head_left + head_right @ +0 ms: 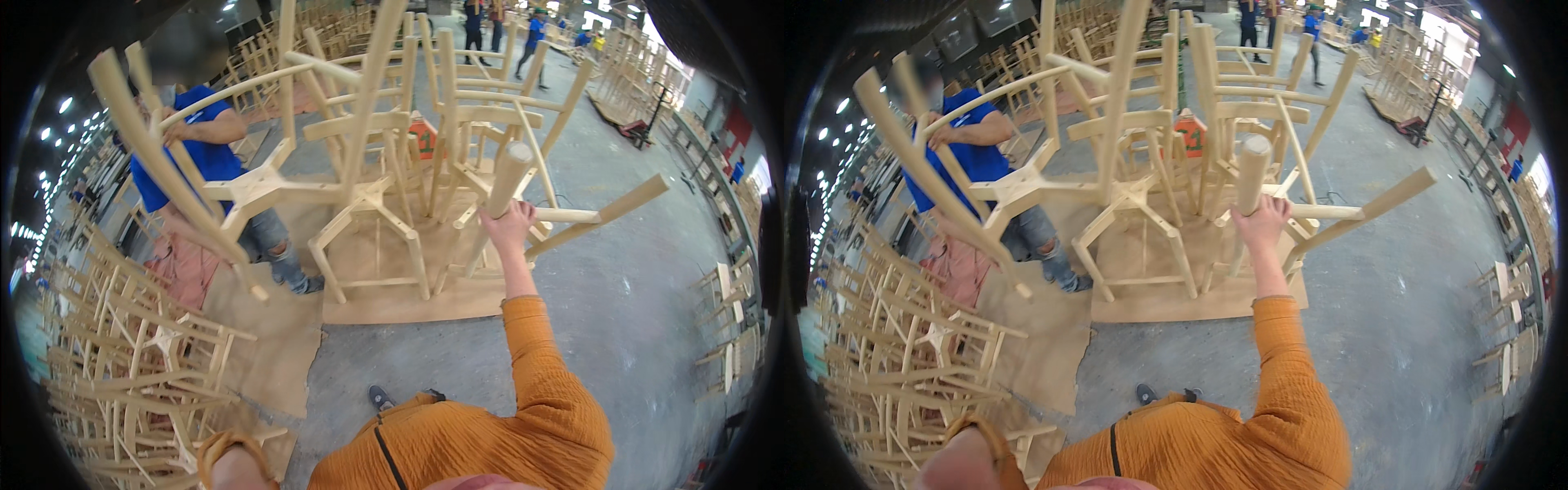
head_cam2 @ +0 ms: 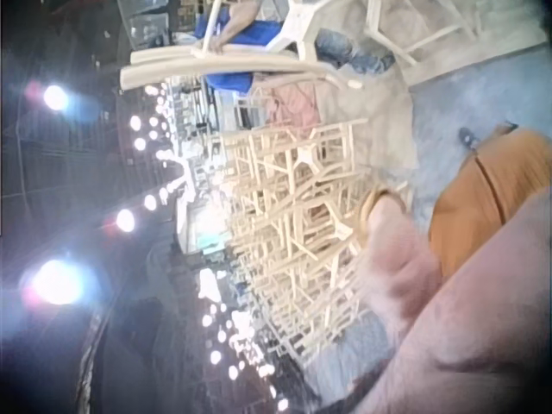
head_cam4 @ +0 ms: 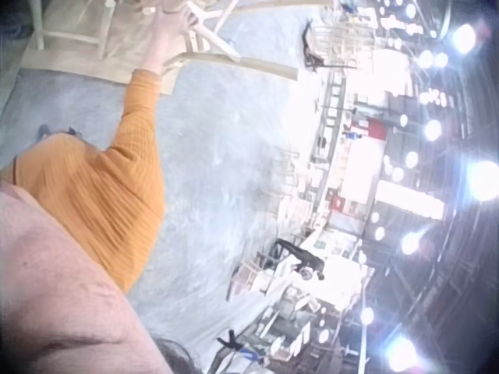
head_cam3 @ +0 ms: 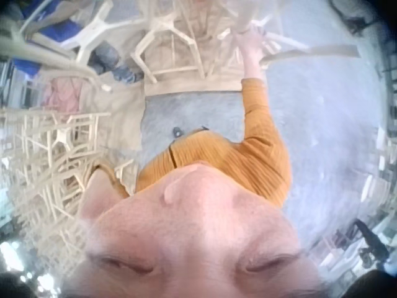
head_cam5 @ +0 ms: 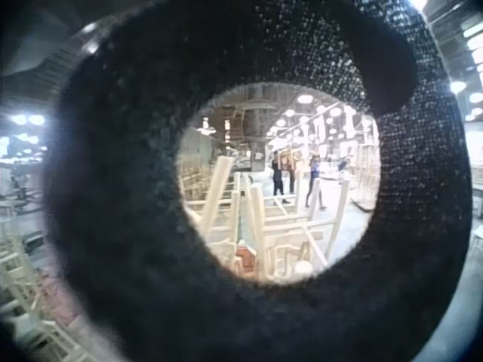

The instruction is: The person stacks unfinished wooden chair frames on a pallet and moves the stack using a pallet jack. They then unstack the chairs and place them on the floor.

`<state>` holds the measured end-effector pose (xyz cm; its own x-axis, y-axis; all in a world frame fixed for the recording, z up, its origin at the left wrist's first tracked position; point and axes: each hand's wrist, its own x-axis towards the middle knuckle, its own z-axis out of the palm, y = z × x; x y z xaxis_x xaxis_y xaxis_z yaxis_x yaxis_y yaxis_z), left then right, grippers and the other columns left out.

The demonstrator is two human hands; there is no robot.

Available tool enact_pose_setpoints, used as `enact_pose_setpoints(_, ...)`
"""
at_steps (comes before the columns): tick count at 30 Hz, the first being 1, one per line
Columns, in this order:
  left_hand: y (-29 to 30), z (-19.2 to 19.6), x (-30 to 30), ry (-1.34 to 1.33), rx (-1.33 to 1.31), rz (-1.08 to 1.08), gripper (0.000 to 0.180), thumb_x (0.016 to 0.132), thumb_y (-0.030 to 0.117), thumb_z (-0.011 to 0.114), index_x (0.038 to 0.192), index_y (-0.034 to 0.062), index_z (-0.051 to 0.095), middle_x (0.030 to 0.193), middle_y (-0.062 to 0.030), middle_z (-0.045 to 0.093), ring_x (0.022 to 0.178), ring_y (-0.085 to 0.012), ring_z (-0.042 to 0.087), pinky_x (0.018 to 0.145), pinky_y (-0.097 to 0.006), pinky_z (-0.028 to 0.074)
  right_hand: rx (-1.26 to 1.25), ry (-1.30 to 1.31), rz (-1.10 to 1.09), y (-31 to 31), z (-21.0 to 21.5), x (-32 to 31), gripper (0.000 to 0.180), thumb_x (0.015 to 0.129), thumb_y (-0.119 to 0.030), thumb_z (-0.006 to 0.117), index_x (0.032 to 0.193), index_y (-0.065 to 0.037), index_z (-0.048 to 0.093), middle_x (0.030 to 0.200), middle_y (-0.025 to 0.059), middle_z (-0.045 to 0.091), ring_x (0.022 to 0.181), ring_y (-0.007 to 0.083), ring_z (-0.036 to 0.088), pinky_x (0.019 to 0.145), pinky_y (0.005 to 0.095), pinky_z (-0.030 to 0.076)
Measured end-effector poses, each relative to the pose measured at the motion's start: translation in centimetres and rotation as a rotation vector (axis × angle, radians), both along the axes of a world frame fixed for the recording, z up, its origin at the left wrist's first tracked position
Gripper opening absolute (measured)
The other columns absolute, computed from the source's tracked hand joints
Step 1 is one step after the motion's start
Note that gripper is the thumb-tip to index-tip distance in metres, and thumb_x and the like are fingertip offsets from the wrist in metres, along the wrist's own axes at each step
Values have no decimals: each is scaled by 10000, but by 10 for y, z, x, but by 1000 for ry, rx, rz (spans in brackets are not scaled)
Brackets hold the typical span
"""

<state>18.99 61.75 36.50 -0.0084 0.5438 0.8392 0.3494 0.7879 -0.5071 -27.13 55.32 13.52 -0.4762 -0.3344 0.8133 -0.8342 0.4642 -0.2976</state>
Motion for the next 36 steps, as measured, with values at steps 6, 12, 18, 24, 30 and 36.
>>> enact_pose_setpoints(6,-34,-78,-15,-270,236,23,104,711,103,598,804,97,552,616,34,494,484,-150,458,436,-277,397,38,-58,27,1,1,7,417,631,-384,736,889,-78,621,827,63,613,942,252,514,980,430,279)
enact_pose_setpoints(12,-53,-162,-5,-203,888,456,109,703,-35,617,774,36,576,564,-35,505,455,-153,465,435,-263,383,24,-67,11,1,0,1,419,654,-408,727,891,-79,623,836,48,619,961,239,508,1003,443,264)
enact_pose_setpoints(18,-59,-175,16,-248,1049,730,101,708,-49,634,763,19,584,592,-60,536,463,-189,466,445,-279,357,74,-90,-40,-2,1,2,436,678,-439,705,909,-78,626,857,42,628,977,256,502,1019,456,245)
enact_pose_setpoints(24,-79,-156,11,-238,1076,834,73,744,-32,617,755,30,579,652,-60,558,567,-205,491,533,-298,375,153,-118,-32,0,-2,11,467,670,-443,708,947,-76,627,883,42,636,970,263,507,1018,449,247)
enact_pose_setpoints(30,-119,-153,-3,-324,978,826,76,740,12,644,779,37,584,740,-67,567,708,-257,509,647,-343,401,106,-33,-56,4,-6,4,480,675,-435,707,979,-73,625,921,42,638,947,267,514,1018,432,244)
enact_pose_setpoints(36,-199,-133,-52,-364,715,857,177,770,153,672,887,43,597,935,-97,570,862,-291,534,732,-373,434,139,-65,-25,-3,-3,1,473,681,-418,704,978,-62,610,929,50,631,960,276,505,1021,432,234)
